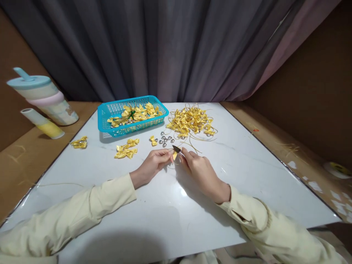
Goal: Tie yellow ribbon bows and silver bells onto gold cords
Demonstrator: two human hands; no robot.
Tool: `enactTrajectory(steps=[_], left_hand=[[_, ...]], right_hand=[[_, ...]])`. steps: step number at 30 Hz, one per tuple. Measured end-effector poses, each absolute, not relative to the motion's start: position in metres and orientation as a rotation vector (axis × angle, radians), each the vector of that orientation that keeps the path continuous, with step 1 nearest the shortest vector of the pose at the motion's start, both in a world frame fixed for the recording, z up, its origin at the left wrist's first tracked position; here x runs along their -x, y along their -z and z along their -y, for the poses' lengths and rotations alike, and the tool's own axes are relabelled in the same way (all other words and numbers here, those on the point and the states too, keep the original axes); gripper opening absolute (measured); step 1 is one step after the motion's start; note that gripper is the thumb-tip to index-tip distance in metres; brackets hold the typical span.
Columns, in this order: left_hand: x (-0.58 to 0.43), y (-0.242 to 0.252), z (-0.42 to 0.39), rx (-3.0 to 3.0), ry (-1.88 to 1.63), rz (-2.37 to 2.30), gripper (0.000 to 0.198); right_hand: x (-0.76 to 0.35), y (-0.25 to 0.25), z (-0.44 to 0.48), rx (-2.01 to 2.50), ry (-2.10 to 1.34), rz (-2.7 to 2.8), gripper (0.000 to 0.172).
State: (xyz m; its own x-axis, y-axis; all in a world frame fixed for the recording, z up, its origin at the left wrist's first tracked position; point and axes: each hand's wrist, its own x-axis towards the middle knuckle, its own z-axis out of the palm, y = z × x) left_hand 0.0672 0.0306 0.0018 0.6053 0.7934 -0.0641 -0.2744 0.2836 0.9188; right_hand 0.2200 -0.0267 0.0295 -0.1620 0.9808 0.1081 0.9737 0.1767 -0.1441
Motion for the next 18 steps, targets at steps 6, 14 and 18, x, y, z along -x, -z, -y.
enactTrajectory(steps=[6,14,18], left_hand=[[-0.067,-0.001,-0.033,-0.888,-0.845,-0.587,0.016],[-0.063,-0.006,-0.031,-0.836,-0.801,-0.555,0.014],[-0.062,-0.009,-0.029,-0.931,-0.759,-0.522,0.016]], right_hand=[[-0.242,-0.039,0.023,1.79,-0.036,2.163,0.034],[-0.311,-0.048,0.025,2.576,0.262,2.025,0.026],[-0.334,-0.031,0.034,2.672,0.185,2.057,0.028]])
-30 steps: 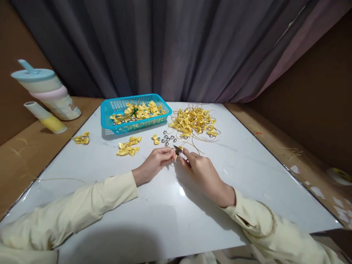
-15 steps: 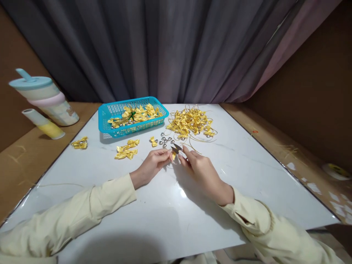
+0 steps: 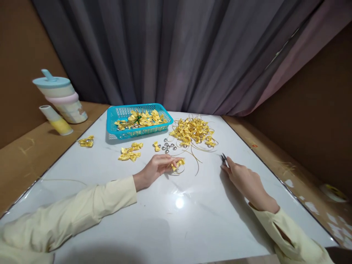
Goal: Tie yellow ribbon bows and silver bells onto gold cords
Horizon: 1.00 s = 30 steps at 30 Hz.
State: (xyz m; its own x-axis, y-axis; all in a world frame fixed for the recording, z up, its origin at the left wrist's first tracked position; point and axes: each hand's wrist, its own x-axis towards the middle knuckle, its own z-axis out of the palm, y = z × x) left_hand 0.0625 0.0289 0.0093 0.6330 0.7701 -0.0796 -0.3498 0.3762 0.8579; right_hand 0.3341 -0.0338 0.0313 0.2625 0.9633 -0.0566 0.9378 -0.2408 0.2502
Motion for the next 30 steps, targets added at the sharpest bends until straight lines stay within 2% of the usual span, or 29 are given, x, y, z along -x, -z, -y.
enactTrajectory(steps=[4,6,8,11,12,13,15,19,23,25,30], left_hand=[[-0.062,-0.01,-0.028,-1.014,-0.725,-0.516,0.017],[-0.062,-0.012,-0.026,-1.07,-0.683,-0.525,0.017],[-0.061,-0.015,-0.023,-1.165,-0.637,-0.522,0.018],[-0.058,-0.023,-0.018,-1.347,-0.581,-0.521,0.02],[-0.057,-0.026,-0.017,-1.387,-0.556,-0.526,0.021],[-0.055,-0.028,-0.016,-1.392,-0.535,-0.535,0.022],[-0.052,-0.034,-0.018,-1.274,-0.525,-0.538,0.022],[-0.046,-0.042,-0.031,-0.831,-0.474,-0.511,0.028],[-0.041,-0.045,-0.046,-0.719,-0.339,-0.63,0.042],[-0.038,-0.047,-0.051,-0.858,-0.361,-0.734,0.042],[-0.029,-0.079,-0.049,-1.699,-0.565,-1.017,0.032]], right_hand=[[-0.334,-0.03,0.042,-2.32,-0.436,-1.883,0.036],[-0.322,-0.035,0.042,-2.317,-0.47,-2.183,0.038],[-0.304,-0.039,0.039,-2.15,-0.179,-2.702,0.037],[-0.273,-0.04,0.031,-1.628,0.306,-3.23,0.041],[-0.264,-0.039,0.027,-1.52,0.355,-3.318,0.034],[-0.257,-0.038,0.024,-1.458,0.367,-3.372,0.024],[-0.249,-0.036,0.018,-1.375,0.328,-3.432,0.018],[-0.248,-0.036,0.013,-1.263,0.228,-3.509,0.02],[-0.25,-0.046,0.012,-1.178,0.321,-3.534,0.017],[-0.249,-0.056,0.012,-1.198,0.373,-3.55,0.015],[-0.243,-0.083,0.011,-1.342,0.639,-3.455,0.007]])
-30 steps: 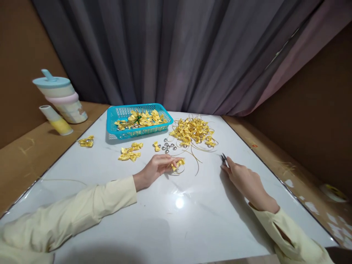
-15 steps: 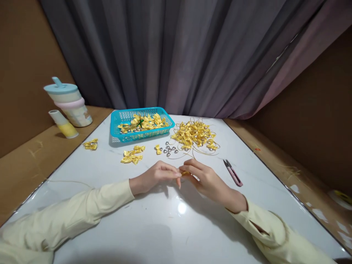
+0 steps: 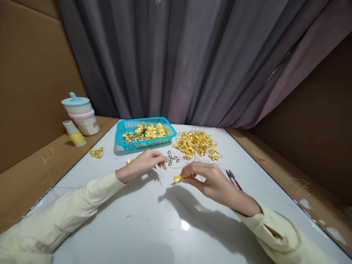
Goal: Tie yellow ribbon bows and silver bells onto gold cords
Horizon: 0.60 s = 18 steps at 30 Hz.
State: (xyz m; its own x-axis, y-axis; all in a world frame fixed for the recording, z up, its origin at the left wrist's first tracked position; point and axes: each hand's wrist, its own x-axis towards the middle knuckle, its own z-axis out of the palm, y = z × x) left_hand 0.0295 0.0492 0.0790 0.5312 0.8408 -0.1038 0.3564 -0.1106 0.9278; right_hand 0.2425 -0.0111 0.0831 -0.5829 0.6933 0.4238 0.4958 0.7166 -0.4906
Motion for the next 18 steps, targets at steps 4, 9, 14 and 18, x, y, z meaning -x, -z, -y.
enactTrajectory(steps=[4,9,14,18], left_hand=[[-0.027,-0.106,-0.034,-1.761,-0.406,-0.804,0.031],[-0.028,-0.095,-0.032,-1.509,-0.338,-0.743,0.026],[-0.03,-0.079,-0.039,-1.228,-0.311,-0.608,0.027],[-0.033,-0.078,-0.037,-1.16,-0.298,-0.611,0.026]], right_hand=[[-0.234,-0.097,0.011,0.957,-0.493,2.317,0.005],[-0.224,-0.107,0.014,1.008,-0.549,2.322,0.011],[-0.223,-0.107,0.009,1.092,-0.557,2.244,0.023],[-0.224,-0.104,0.007,1.138,-0.544,2.148,0.039]])
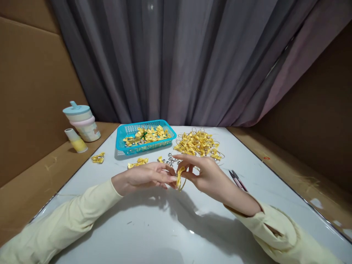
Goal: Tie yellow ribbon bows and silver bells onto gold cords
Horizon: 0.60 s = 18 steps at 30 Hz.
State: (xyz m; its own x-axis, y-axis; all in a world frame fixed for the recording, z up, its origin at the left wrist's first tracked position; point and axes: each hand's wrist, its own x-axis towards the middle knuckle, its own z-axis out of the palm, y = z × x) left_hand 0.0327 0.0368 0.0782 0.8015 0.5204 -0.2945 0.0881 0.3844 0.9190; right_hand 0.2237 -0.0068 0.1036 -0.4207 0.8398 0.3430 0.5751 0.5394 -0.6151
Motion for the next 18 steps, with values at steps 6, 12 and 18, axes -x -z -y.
enactTrajectory(steps=[6,12,18], left_hand=[[-0.037,-0.077,-0.034,-1.114,-0.301,-0.623,0.027],[-0.036,-0.073,-0.04,-1.133,-0.343,-0.555,0.024],[-0.035,-0.065,-0.046,-1.268,-0.418,-0.572,0.021]], right_hand=[[-0.224,-0.091,0.006,0.976,-0.245,2.123,0.042],[-0.228,-0.076,0.001,0.884,-0.02,2.247,0.061],[-0.226,-0.073,0.004,0.848,0.068,2.295,0.074]])
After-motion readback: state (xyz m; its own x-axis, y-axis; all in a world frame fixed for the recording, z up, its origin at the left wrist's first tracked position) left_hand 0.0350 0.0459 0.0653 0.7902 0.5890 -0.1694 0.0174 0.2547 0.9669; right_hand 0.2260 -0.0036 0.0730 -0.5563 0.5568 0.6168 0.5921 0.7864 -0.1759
